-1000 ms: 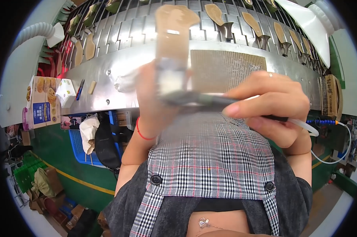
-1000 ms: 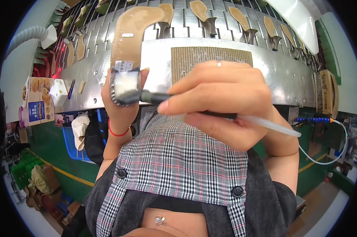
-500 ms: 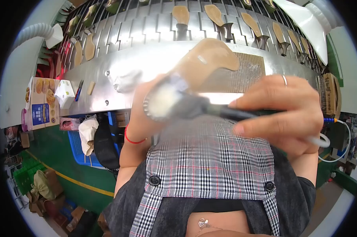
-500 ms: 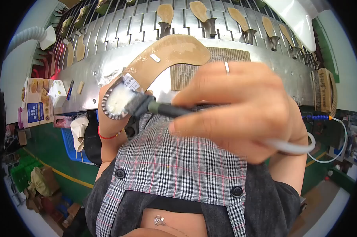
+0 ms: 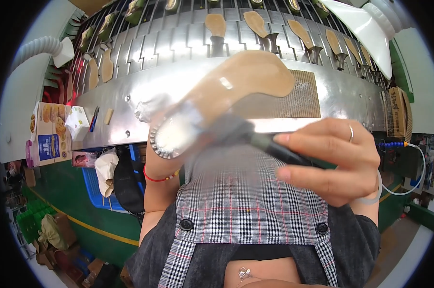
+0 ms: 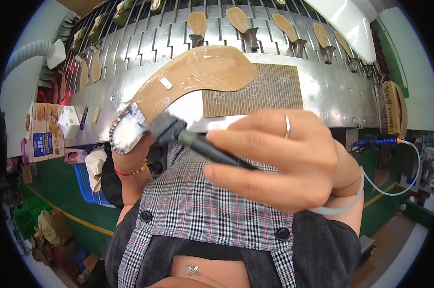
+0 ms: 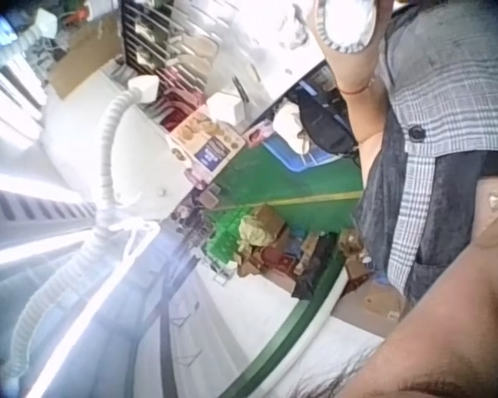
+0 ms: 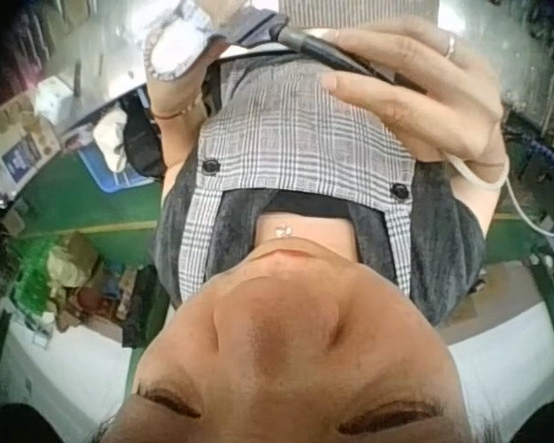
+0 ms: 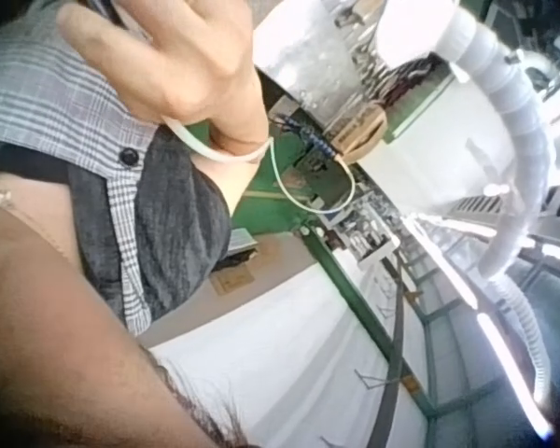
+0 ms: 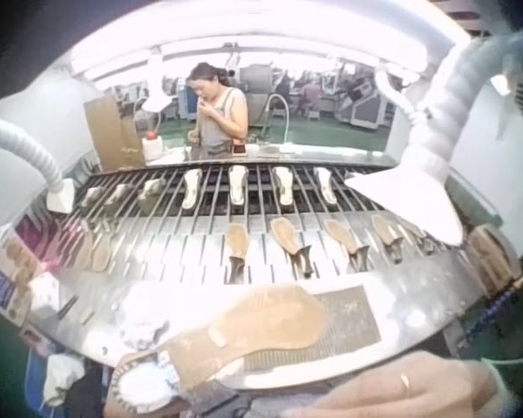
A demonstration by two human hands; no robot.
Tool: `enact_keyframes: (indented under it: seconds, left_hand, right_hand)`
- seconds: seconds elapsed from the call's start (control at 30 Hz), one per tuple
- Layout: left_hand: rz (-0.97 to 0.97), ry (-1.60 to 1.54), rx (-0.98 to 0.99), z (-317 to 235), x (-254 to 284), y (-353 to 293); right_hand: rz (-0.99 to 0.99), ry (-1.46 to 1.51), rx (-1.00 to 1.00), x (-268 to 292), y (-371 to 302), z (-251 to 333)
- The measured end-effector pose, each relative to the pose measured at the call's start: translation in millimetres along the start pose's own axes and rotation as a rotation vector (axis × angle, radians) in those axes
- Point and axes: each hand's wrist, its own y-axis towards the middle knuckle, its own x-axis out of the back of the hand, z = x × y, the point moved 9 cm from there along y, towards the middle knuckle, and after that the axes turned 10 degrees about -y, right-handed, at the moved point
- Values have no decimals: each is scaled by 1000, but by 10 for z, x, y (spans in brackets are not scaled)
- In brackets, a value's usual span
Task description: Applying glue to the edges and surfaces of shoe soles using a brush tool.
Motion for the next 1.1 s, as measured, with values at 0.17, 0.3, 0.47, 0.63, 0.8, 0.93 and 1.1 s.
enact_keyframes:
  seconds: [0.17, 0.3, 0.47, 0.63, 0.8, 0.93, 1.1]
  left_hand:
    - [66, 27, -132, -111, 15, 4]
    - [-64, 132, -293, -231, 76, -34]
    - [-154, -279, -19, 95, 149, -103]
    - [-228, -770, 58, 118, 144, -1]
    - [-282, -831, 54, 126, 198, -19]
    - [-354, -819, 42, 142, 237, -13]
    - [-501, 14, -88, -244, 181, 113]
  right_hand:
    - [-10, -71, -166, 51, -16, -97]
    - [-75, 58, -195, 99, -97, -104]
    - [-89, 45, -192, 89, -169, -154]
    - [-108, 38, -258, 106, -192, -308]
    - [-127, 112, -263, 163, -253, -353]
    - [-144, 109, -319, 137, -310, -492]
    - [-263, 359, -336, 92, -396, -492]
